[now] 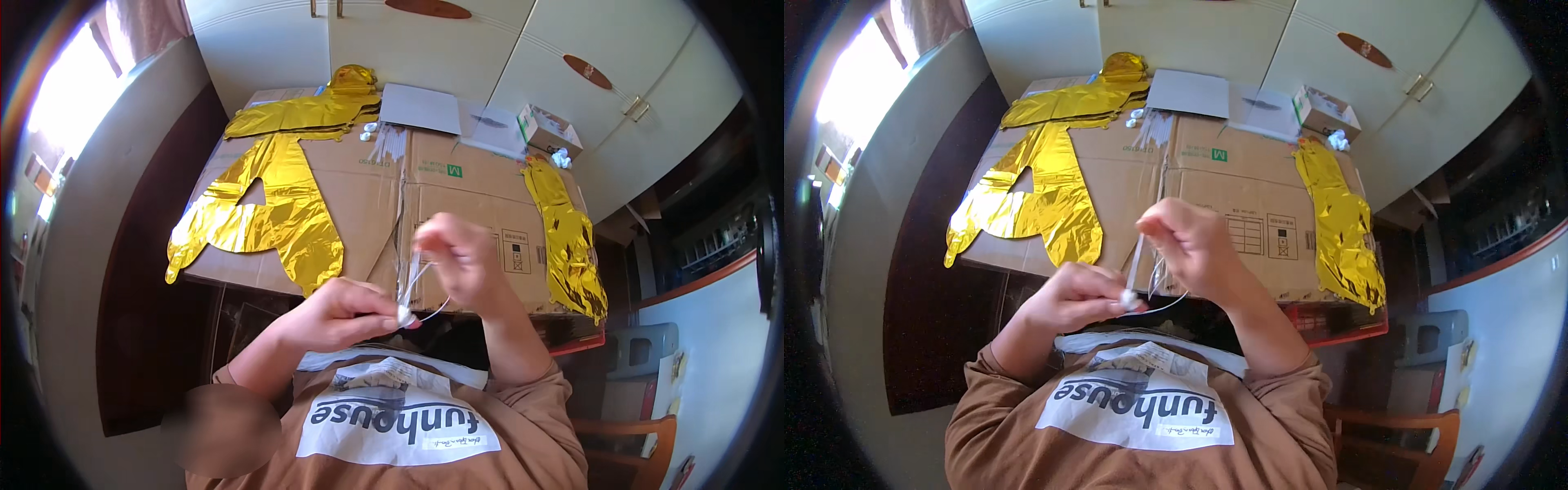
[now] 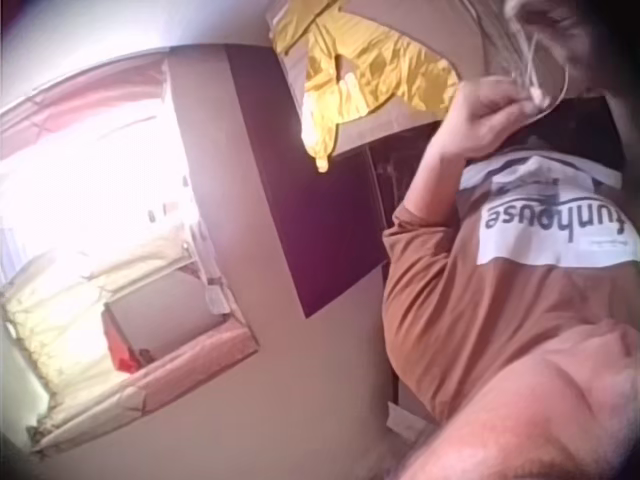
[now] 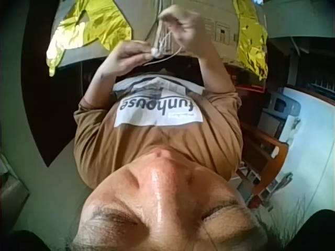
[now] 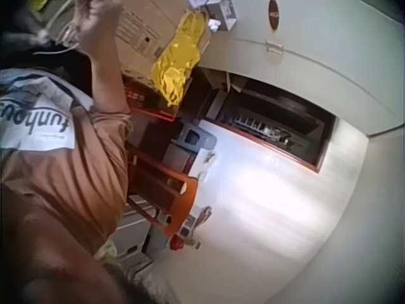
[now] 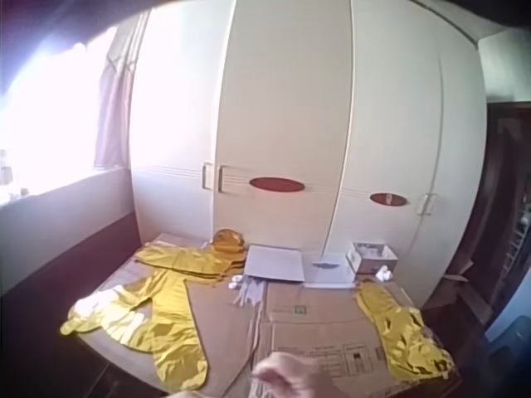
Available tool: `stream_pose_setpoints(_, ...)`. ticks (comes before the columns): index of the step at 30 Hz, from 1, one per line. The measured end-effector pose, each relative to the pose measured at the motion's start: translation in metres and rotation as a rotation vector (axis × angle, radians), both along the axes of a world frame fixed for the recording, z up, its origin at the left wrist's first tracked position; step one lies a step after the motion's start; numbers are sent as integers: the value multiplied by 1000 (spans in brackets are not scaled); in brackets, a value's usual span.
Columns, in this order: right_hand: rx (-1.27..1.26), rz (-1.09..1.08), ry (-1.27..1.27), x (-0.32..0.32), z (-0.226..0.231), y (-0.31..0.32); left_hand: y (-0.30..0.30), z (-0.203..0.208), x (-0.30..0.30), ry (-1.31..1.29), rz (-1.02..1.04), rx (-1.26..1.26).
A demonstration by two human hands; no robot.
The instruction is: Tying strings to gold foil balloons on top of cardboard boxes for packaging.
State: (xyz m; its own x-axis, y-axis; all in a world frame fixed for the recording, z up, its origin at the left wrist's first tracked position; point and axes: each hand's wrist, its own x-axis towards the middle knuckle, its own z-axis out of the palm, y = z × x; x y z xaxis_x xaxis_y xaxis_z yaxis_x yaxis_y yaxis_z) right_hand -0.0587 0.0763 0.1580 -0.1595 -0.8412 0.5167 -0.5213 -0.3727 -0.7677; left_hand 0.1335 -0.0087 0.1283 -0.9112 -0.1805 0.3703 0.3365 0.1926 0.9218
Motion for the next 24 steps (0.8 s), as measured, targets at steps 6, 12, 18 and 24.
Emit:
stream_pose_setpoints(6, 16, 185, 110, 11, 5, 15, -7, -3, 4, -91, 317, -15)
stream_pose_setpoints(12, 152, 439, 259, 18, -16, 17, -4, 2, -2, 33, 294, 479)
stream_pose_setpoints(18, 168, 176, 72, 3, -20, 2, -4, 1, -2, -34, 135, 588)
stream_pose_setpoints(24, 100, 205, -46, -6, -10, -2, -10, -5, -12, -135, 92, 140)
